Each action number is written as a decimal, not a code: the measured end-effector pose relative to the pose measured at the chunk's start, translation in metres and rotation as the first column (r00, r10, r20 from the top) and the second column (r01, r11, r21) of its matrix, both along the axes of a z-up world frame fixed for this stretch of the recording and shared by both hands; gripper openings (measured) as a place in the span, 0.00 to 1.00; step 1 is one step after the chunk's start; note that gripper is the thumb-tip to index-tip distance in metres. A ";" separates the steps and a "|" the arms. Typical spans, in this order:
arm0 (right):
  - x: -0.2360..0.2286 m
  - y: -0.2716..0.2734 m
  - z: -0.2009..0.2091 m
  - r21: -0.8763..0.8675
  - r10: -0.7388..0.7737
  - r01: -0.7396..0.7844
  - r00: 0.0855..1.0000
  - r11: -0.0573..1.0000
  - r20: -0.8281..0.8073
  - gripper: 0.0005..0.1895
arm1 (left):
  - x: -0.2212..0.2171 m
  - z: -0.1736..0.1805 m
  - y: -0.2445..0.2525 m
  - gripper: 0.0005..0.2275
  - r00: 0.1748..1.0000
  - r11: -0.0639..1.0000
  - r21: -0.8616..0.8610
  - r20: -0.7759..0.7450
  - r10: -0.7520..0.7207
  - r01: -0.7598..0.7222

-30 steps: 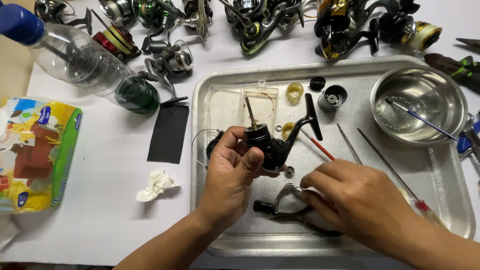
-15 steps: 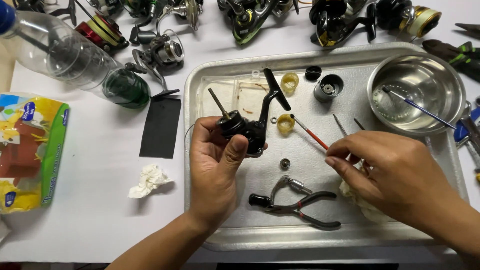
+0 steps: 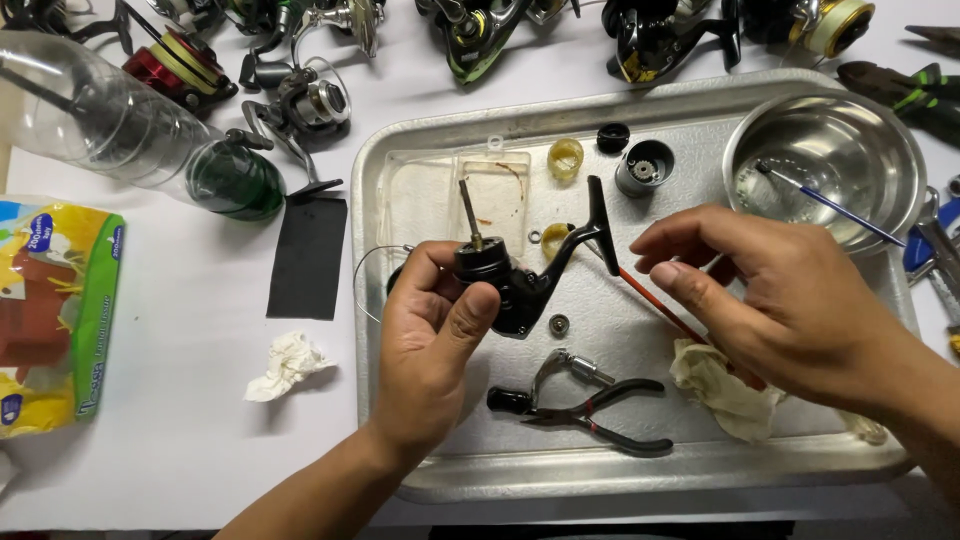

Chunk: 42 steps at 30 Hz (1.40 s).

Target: Disassembling and cleaning the internal components of a fishing reel using tools and solvent

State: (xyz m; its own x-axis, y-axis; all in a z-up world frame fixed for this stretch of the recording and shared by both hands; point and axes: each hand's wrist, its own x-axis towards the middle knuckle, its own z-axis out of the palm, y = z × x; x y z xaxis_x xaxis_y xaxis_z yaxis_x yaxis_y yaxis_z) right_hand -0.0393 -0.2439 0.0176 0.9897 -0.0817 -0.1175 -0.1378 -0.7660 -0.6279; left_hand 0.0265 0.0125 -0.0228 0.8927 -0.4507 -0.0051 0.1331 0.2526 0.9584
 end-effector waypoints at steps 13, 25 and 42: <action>-0.025 0.024 -0.056 -0.376 0.461 -0.385 0.877 0.843 0.134 0.19 | -0.028 0.013 0.044 0.13 0.986 0.939 0.302 0.016 0.169 -0.166; -0.029 0.020 -0.067 -0.321 0.473 -0.388 0.844 0.864 0.251 0.10 | -0.046 0.007 0.067 0.17 0.990 0.927 0.349 0.010 0.140 -0.134; -0.047 -0.052 -0.025 0.299 0.009 -0.036 0.996 0.954 0.092 0.10 | -0.036 0.022 0.063 0.20 0.985 0.809 0.571 -0.160 -0.057 0.140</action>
